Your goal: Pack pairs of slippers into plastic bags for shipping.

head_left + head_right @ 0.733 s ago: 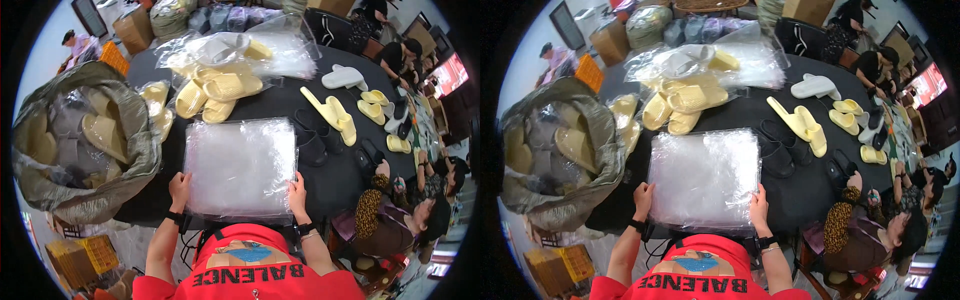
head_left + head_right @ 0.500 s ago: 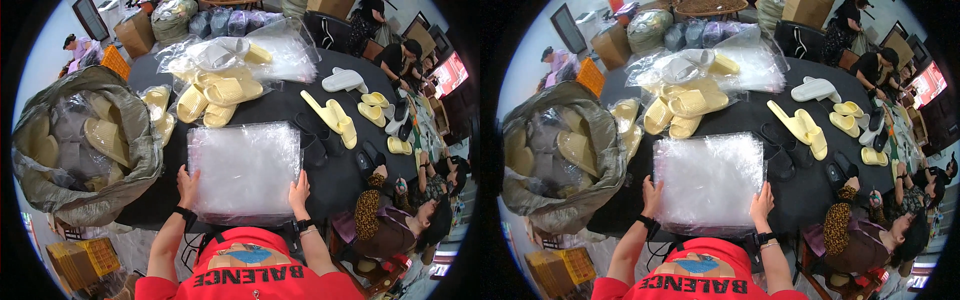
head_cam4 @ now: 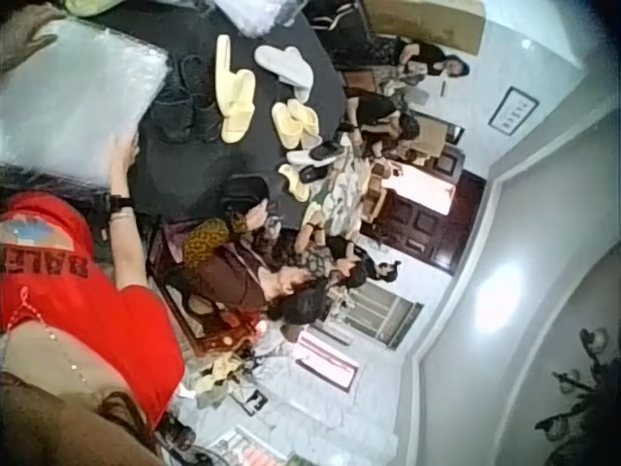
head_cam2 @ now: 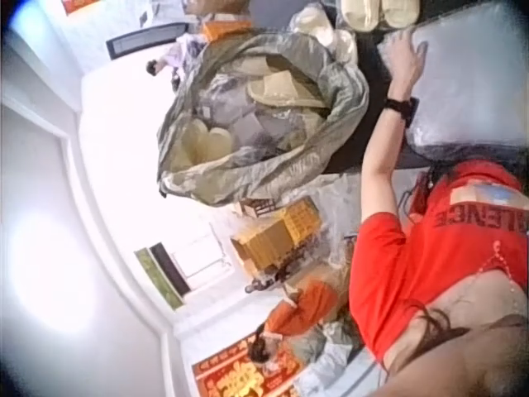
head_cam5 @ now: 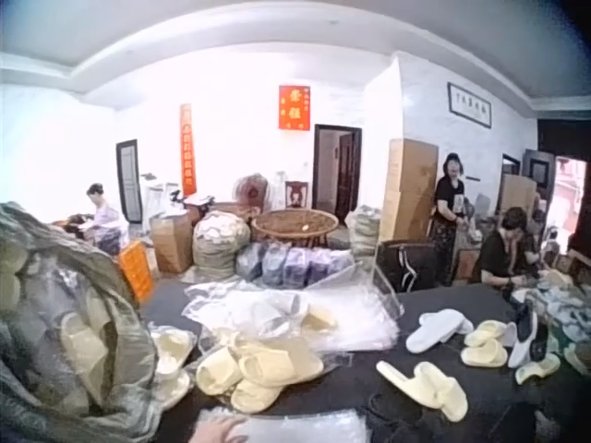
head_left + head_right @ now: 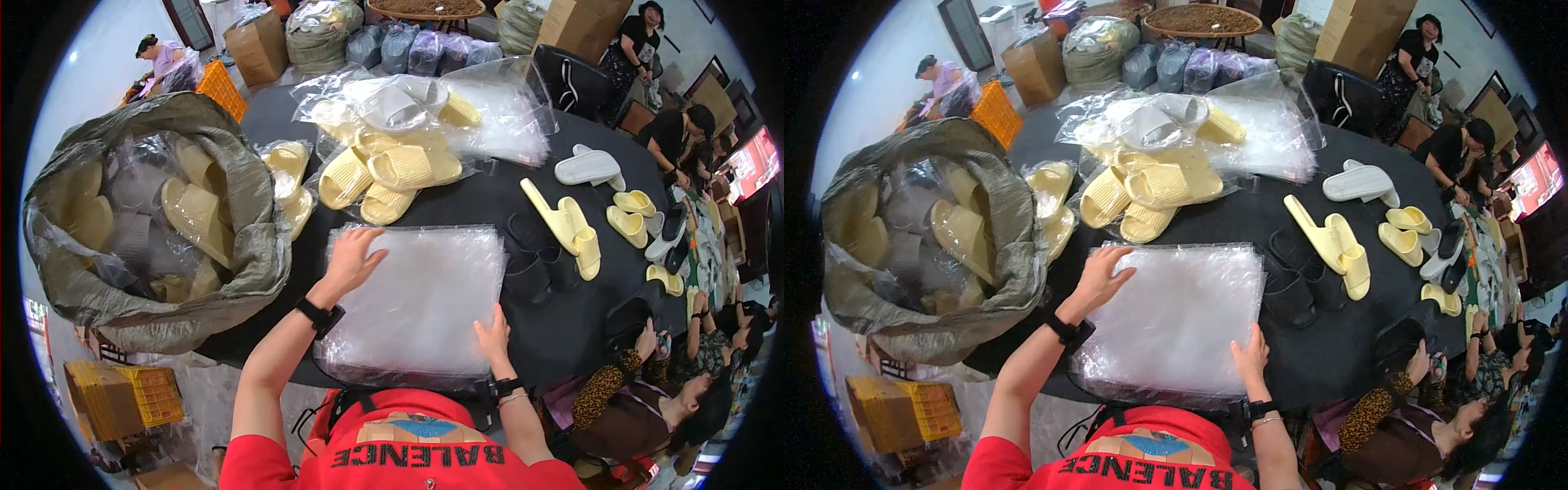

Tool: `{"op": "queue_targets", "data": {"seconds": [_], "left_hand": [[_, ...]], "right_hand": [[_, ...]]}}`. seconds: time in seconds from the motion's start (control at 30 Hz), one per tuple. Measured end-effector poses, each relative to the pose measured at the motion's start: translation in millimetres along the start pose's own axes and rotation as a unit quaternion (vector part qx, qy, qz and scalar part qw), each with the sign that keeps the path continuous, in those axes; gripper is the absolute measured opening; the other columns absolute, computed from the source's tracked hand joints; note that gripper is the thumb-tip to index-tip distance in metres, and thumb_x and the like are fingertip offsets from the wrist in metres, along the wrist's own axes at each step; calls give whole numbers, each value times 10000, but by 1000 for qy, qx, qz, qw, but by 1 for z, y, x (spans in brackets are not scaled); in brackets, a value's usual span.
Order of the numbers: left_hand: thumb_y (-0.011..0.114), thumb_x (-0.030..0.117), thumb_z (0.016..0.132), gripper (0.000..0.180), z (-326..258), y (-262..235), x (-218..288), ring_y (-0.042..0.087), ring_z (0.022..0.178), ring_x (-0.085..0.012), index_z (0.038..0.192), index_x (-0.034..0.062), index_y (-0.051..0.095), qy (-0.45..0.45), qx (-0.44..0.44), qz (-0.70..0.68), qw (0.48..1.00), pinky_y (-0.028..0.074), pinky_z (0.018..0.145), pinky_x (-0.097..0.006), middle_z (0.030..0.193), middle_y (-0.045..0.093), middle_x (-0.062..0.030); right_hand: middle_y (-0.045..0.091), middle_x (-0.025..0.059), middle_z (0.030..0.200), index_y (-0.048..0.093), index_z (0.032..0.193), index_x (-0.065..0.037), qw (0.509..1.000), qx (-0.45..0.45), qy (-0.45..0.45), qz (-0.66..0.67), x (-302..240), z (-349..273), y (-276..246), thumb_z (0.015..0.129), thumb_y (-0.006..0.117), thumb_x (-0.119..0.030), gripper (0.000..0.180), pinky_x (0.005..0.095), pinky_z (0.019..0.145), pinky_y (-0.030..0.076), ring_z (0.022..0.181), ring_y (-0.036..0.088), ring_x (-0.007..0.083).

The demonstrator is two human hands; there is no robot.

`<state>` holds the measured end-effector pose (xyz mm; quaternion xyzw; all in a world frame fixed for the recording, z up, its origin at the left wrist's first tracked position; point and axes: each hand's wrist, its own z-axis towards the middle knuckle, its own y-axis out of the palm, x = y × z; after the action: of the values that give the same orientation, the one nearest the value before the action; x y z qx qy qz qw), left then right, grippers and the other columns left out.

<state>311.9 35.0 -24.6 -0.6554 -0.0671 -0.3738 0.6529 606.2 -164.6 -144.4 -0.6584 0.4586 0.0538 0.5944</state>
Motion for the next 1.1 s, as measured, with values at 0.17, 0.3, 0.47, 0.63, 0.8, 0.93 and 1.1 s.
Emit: {"op": "queue_targets", "data": {"seconds": [0.17,0.3,0.47,0.63,0.8,0.93,1.1], "left_hand": [[519,408,823,530,50,61,10,419,1129,-303,1222,66,449,-8,-120,17,993,335,917,-457,1202,487,-127],[450,493,838,611,61,116,-5,375,1180,-315,1275,71,388,42,-66,98,992,297,936,-507,1246,451,-129],[443,567,808,564,66,117,20,433,1083,-314,1258,228,420,53,-300,139,942,324,855,-528,1146,493,-129],[471,607,770,693,56,121,-3,403,1110,-339,1295,164,377,89,-216,114,966,319,871,-524,1227,433,-151],[539,640,695,877,64,132,-10,353,1149,-340,1303,38,342,125,-141,121,975,304,897,-481,1266,397,-176],[553,655,664,812,74,123,0,447,1066,-327,1152,11,472,119,-239,125,956,340,851,-449,1120,518,-179],[554,649,666,711,47,114,-6,591,849,-312,964,4,554,63,-364,123,921,386,780,-444,813,628,-154]], "right_hand": [[327,169,1343,227,1354,-103,999,21,47,2,-10,-3,1,703,649,-274,795,507,952,291,1184,328,390],[351,200,1318,218,1353,-72,999,-10,34,4,-12,-4,1,702,657,-280,812,483,955,292,1170,336,401],[357,220,1299,245,1341,-44,996,-46,21,76,-7,-8,-14,705,662,-309,804,456,977,263,1169,321,399],[337,214,1309,297,1313,-16,1000,-27,7,-7,-17,-10,-17,725,640,-347,757,449,987,249,1190,289,382],[325,220,1308,281,1319,-15,999,-41,13,-6,-9,1,-17,734,637,-343,760,451,989,245,1189,293,374],[326,227,1301,272,1322,-12,992,-23,36,120,2,0,-10,734,650,-314,761,448,987,248,1177,310,372],[443,222,1208,265,1315,9,977,-23,39,209,-16,3,-3,729,668,-270,763,365,920,359,1089,461,305]]}}
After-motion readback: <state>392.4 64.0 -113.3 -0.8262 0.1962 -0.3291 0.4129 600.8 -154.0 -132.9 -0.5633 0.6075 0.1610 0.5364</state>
